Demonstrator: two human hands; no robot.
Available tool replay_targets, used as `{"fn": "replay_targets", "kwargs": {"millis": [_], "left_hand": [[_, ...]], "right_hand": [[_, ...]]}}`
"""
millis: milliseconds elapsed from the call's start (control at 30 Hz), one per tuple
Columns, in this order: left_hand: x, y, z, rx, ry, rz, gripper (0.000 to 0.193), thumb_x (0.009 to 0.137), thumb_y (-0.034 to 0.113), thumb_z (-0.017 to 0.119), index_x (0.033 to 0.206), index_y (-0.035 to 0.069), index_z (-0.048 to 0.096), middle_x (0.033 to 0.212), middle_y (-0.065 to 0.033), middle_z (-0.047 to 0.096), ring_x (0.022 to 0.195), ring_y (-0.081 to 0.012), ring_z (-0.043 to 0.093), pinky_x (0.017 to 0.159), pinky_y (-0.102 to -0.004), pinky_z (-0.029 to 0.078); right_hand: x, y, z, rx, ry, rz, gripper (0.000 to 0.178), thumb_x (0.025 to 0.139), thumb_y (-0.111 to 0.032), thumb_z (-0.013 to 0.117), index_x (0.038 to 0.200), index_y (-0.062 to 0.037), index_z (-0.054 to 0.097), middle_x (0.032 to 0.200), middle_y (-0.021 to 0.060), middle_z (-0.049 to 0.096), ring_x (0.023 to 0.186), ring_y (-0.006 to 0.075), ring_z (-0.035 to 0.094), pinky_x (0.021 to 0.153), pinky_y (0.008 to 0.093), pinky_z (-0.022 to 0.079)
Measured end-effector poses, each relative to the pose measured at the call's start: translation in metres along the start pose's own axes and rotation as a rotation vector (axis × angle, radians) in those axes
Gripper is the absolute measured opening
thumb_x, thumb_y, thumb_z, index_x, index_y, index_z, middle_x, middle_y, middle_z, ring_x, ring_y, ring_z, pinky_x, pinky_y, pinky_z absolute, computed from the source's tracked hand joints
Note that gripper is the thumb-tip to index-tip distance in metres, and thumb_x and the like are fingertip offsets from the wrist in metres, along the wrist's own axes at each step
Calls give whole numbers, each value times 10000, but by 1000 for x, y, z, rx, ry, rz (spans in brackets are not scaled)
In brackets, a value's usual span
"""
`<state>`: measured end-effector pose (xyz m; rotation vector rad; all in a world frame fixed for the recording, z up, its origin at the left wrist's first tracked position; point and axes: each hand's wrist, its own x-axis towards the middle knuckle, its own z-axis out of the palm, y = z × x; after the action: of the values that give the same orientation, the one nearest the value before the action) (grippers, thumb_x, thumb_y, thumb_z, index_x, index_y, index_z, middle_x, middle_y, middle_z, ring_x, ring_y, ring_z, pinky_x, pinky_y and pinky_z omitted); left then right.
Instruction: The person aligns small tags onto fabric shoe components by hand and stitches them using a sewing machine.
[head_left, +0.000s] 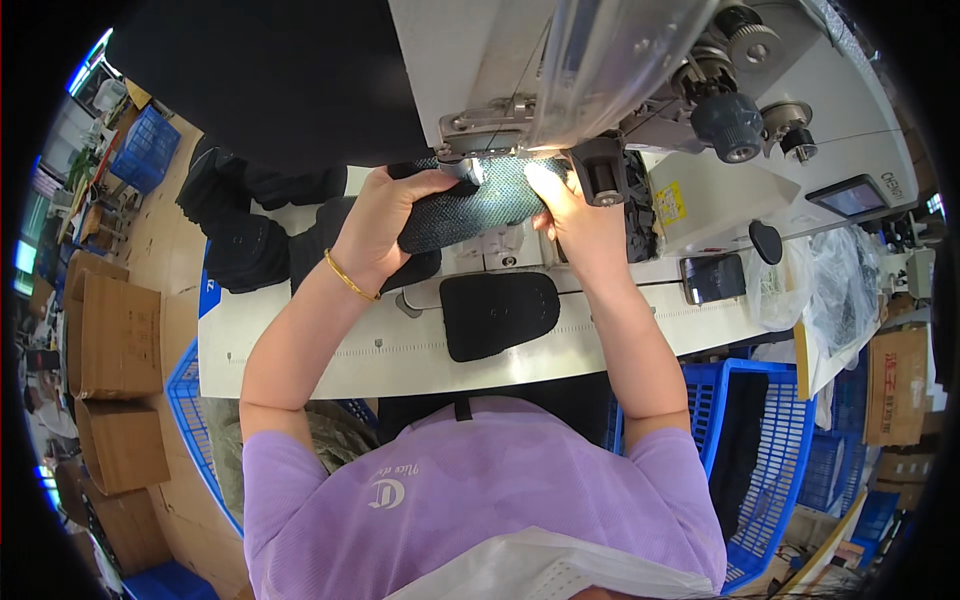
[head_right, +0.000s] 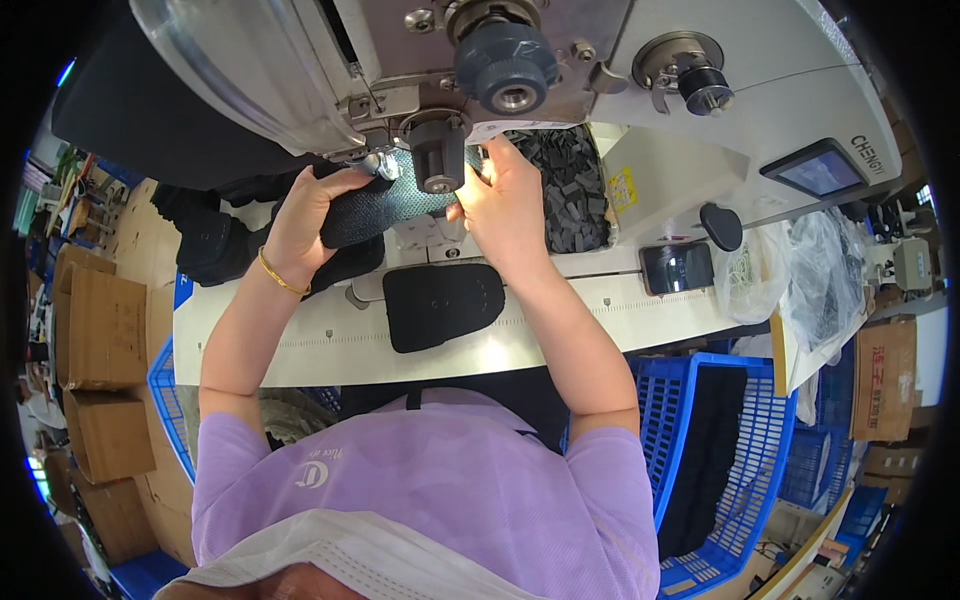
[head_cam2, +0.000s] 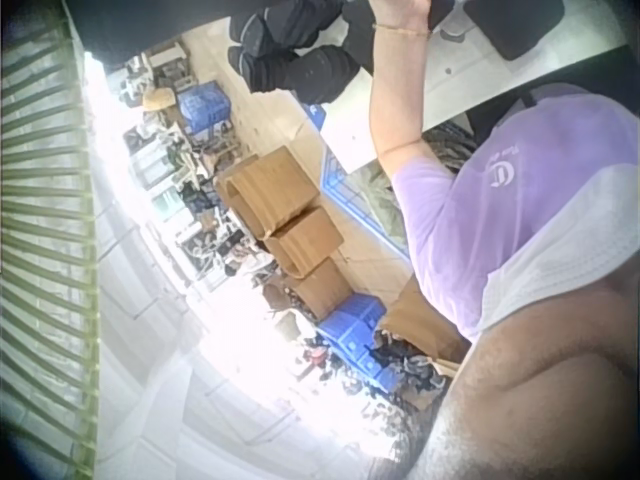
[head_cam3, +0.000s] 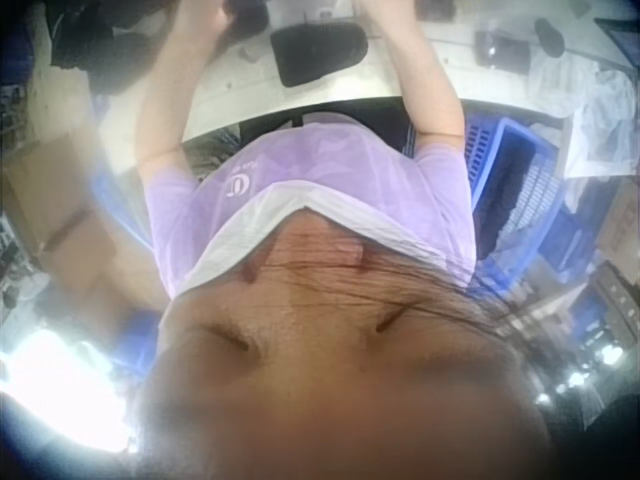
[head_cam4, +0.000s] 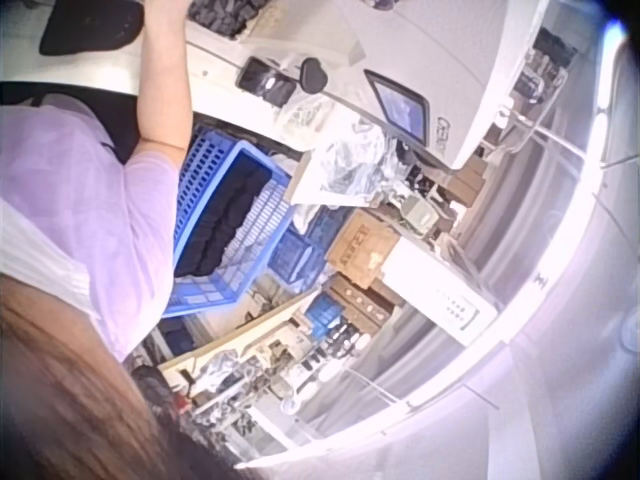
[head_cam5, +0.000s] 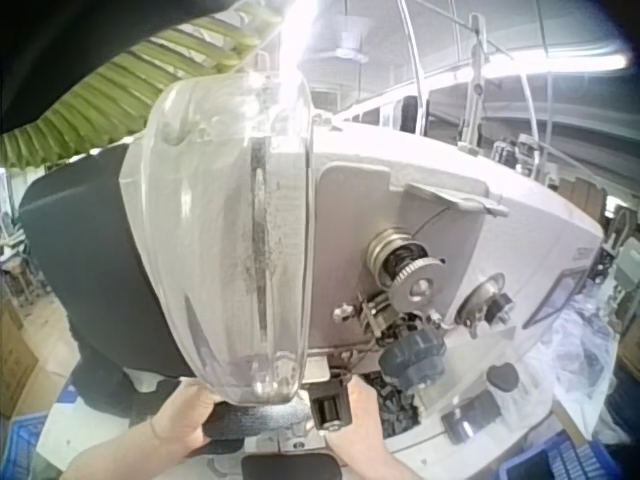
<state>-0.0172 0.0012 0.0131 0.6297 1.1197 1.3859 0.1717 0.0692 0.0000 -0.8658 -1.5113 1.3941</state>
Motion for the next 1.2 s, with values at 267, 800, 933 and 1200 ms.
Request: {"fn": "replay_targets", "kwargs": {"millis": [267, 800, 933, 1200], "left_hand": [[-52, -39, 1, 16, -7, 102, 294, 804, 15, 672, 1079, -23, 573, 1005, -99, 644, 873, -161, 639, 792, -307, 553], [-28, -7, -88, 464, 308, 269, 294, 755, 10, 717, 1014, -16, 581, 934, -71, 652, 816, -133, 623, 746, -258, 525], [-33, -15, -88, 347, 220, 206, 330, 748, 25, 730, 1044, -16, 590, 956, -69, 654, 850, -137, 625, 773, -264, 516], [-61, -36, -33, 298, 80, 254, 363, 762, 69, 739, 1084, -16, 596, 1006, -61, 648, 884, -118, 612, 819, -268, 505]], "right_hand": [[-54, 6, -1, 60, -98, 71, 394, 887, -82, 575, 1258, -28, 452, 664, -12, 575, 498, 19, 507, 440, 167, 415], [14, 71, -87, -1153, 116, -363, 173, 771, -157, 684, 900, -43, 659, 715, 61, 588, 658, 257, 575, 609, 368, 453], [8, 69, -75, -1147, 189, -457, 177, 793, -169, 680, 904, -35, 649, 705, 48, 572, 642, 222, 567, 583, 336, 442], [-68, 23, 2, 107, -333, 206, 207, 919, -148, 578, 1075, -14, 554, 675, 2, 586, 518, 32, 510, 450, 179, 392]]}}
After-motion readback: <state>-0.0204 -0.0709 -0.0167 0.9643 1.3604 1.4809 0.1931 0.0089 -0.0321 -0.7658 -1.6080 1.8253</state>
